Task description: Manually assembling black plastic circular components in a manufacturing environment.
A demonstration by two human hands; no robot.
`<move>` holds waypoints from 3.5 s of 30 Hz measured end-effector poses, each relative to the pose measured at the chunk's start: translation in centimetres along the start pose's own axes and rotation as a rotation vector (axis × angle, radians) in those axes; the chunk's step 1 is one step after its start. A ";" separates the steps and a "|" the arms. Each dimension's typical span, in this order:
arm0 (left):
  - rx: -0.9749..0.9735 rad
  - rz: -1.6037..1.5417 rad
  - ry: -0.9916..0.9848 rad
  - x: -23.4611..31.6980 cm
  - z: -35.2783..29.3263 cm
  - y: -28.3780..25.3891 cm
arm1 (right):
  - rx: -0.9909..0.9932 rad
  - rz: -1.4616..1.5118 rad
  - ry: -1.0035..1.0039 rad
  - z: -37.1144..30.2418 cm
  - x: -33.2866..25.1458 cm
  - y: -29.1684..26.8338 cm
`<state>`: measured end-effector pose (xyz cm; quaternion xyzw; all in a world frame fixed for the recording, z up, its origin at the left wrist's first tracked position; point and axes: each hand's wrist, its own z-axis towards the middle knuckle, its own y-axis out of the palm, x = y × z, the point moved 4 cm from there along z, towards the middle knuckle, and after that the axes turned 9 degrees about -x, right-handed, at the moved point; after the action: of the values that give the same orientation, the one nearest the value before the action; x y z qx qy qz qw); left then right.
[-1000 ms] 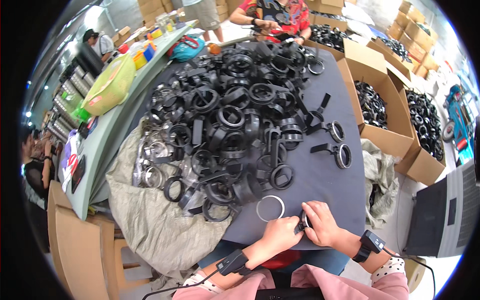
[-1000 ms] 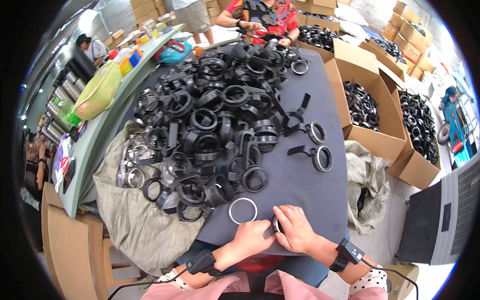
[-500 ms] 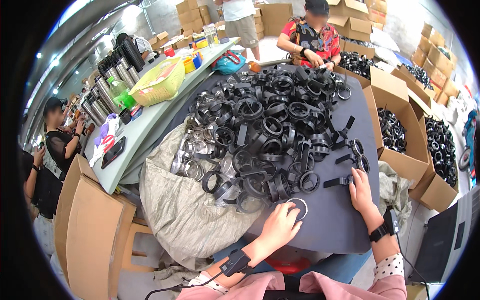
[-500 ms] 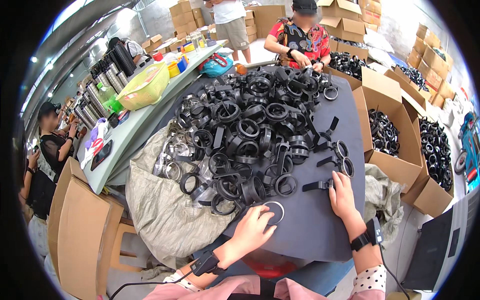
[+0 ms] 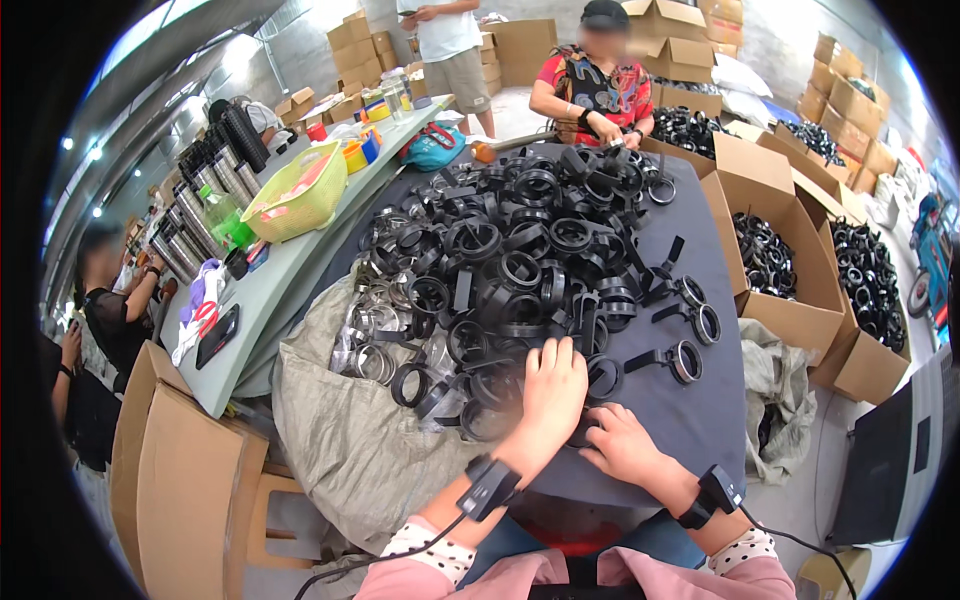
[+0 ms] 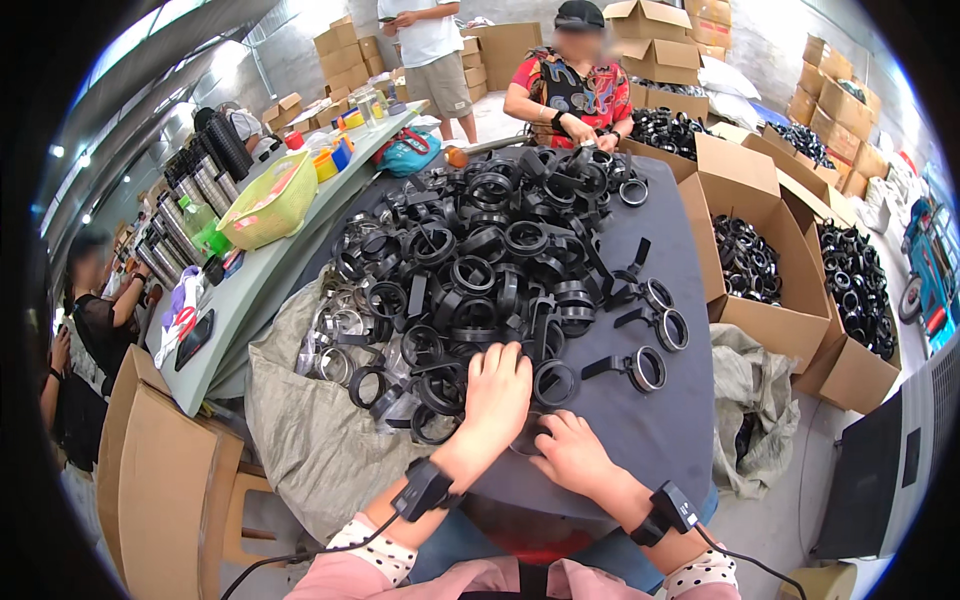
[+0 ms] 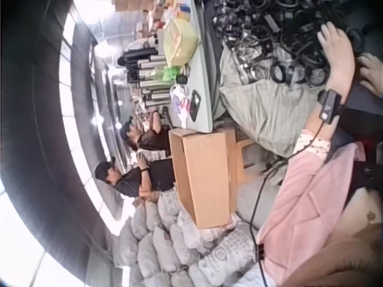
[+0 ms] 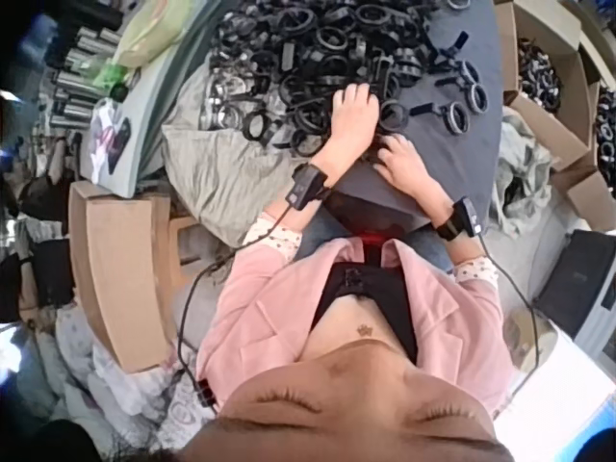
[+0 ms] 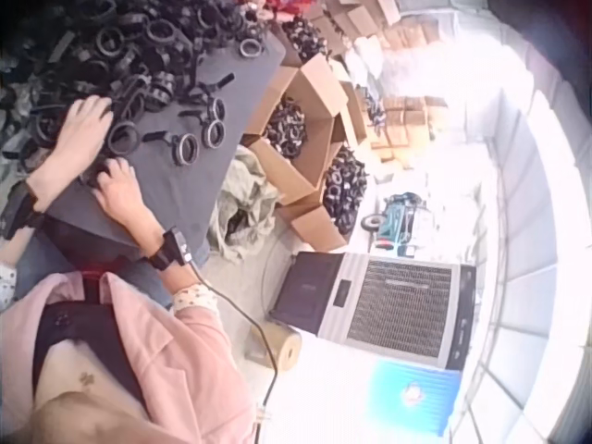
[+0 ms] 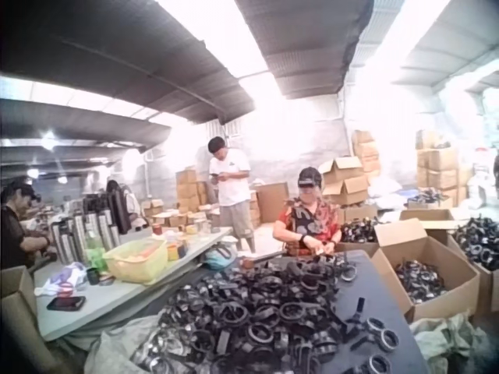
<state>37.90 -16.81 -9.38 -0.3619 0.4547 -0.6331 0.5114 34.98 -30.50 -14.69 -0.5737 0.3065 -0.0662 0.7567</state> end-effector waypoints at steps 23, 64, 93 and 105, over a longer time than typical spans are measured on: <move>-0.147 -0.539 0.140 3.7 -7.1 -0.6 | -0.165 0.667 0.497 -11.5 1.9 -8.4; -0.307 -0.878 0.043 2.9 -8.5 4.9 | 0.060 0.226 0.114 -5.2 1.0 -1.7; -0.334 -0.866 0.142 2.6 -8.4 5.4 | 0.053 0.095 0.140 -4.6 0.2 -0.3; -0.310 -0.817 0.198 2.7 -8.6 5.8 | 0.071 0.144 0.154 -4.8 0.1 -0.1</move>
<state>31.18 -18.02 -17.65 -0.5216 0.4107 -0.7393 0.1129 32.57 -34.54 -15.35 -0.5163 0.4014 -0.0663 0.7536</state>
